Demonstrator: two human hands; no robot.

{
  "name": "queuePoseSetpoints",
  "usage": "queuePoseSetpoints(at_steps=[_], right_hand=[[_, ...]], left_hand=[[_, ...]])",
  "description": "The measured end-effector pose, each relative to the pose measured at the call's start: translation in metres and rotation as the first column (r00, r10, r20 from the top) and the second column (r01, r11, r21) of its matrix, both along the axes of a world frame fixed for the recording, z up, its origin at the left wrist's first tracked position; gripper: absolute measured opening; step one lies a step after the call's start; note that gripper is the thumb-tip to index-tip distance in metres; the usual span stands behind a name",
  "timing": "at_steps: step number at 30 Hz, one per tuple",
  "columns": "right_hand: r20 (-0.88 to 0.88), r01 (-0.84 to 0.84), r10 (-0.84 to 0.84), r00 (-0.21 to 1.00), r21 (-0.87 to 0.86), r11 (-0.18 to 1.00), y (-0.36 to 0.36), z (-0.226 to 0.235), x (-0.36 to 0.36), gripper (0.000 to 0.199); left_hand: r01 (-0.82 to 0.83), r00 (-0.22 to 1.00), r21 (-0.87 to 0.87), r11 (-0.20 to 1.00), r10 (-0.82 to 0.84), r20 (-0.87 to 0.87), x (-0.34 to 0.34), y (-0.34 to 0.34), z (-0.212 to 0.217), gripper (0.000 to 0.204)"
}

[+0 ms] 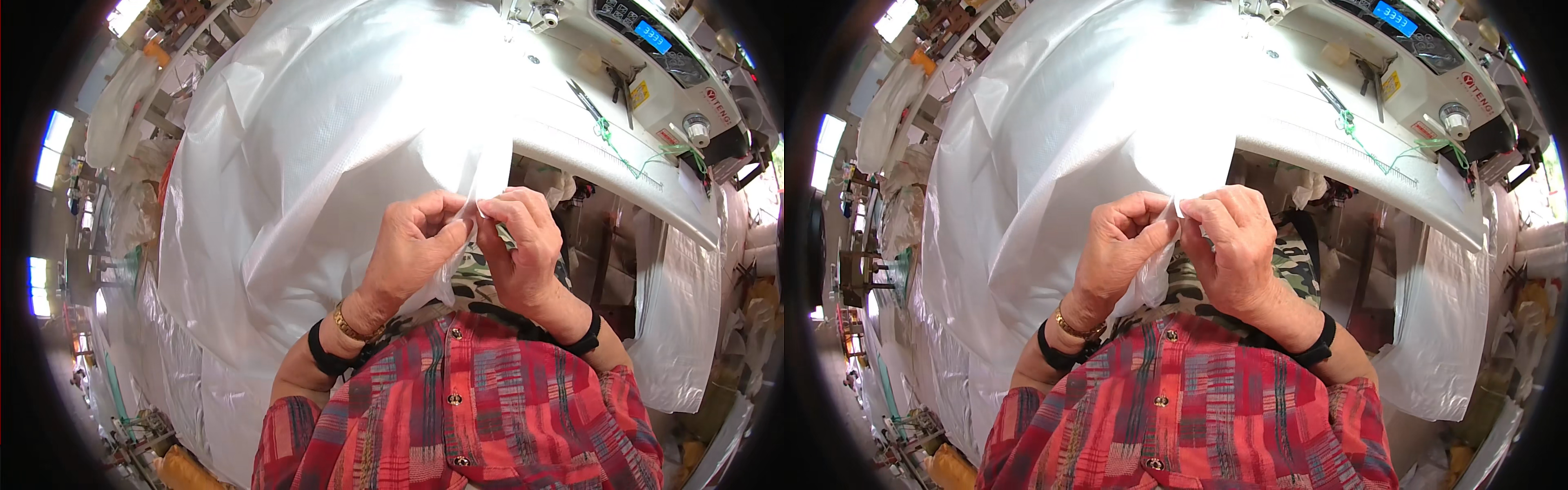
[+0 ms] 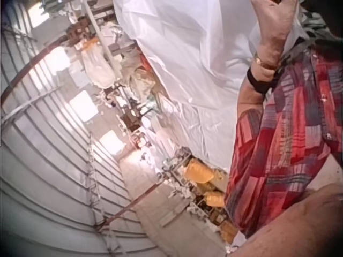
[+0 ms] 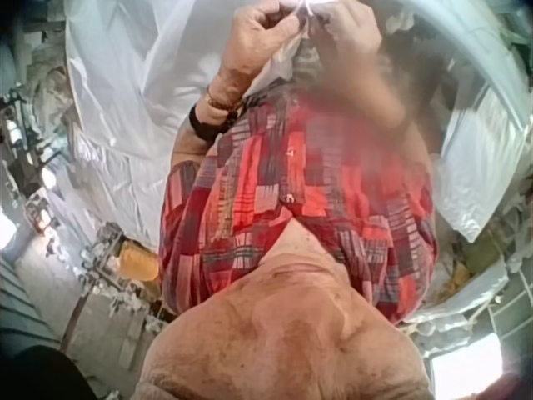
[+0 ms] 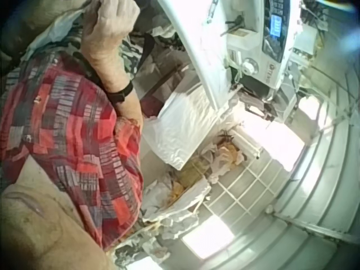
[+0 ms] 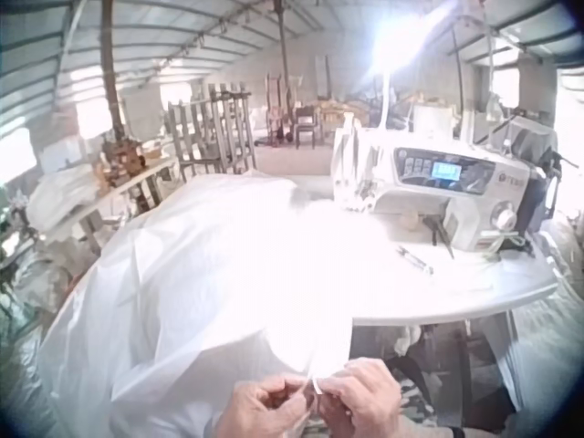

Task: Sewing large white plastic/woven sheets using an industrial sewing machine.

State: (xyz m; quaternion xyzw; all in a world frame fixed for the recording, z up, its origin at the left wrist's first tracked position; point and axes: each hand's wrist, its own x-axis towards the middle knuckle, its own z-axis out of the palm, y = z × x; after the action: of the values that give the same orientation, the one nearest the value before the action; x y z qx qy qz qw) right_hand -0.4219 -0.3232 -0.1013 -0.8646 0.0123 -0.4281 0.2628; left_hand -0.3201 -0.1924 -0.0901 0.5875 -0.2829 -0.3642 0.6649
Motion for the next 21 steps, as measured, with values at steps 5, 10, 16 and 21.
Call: queuePoseSetpoints(at_steps=[5,10,16,21], right_hand=[[0.012,0.006,-0.005,1.0,-0.151,0.989,-0.003,0.003,-0.001,0.025],[-0.027,0.002,-0.007,1.0,-0.187,0.982,-0.001,0.0,-0.001,0.025],[-0.049,-0.078,0.066,0.997,-0.289,0.954,-0.008,0.006,0.001,0.027],[-0.074,0.126,-0.105,0.992,0.713,0.69,-0.045,-0.022,0.032,0.025]], left_hand=[[-0.001,1.0,0.015,1.0,0.001,0.009,-0.002,0.0,0.004,0.012],[0.01,1.0,0.051,0.999,-0.008,-0.026,0.004,-0.002,-0.001,0.013],[-0.092,0.975,-0.068,0.993,0.076,-0.208,0.007,-0.018,-0.001,0.02],[-0.232,0.812,0.146,0.962,0.109,0.574,0.042,0.003,0.038,0.014]])
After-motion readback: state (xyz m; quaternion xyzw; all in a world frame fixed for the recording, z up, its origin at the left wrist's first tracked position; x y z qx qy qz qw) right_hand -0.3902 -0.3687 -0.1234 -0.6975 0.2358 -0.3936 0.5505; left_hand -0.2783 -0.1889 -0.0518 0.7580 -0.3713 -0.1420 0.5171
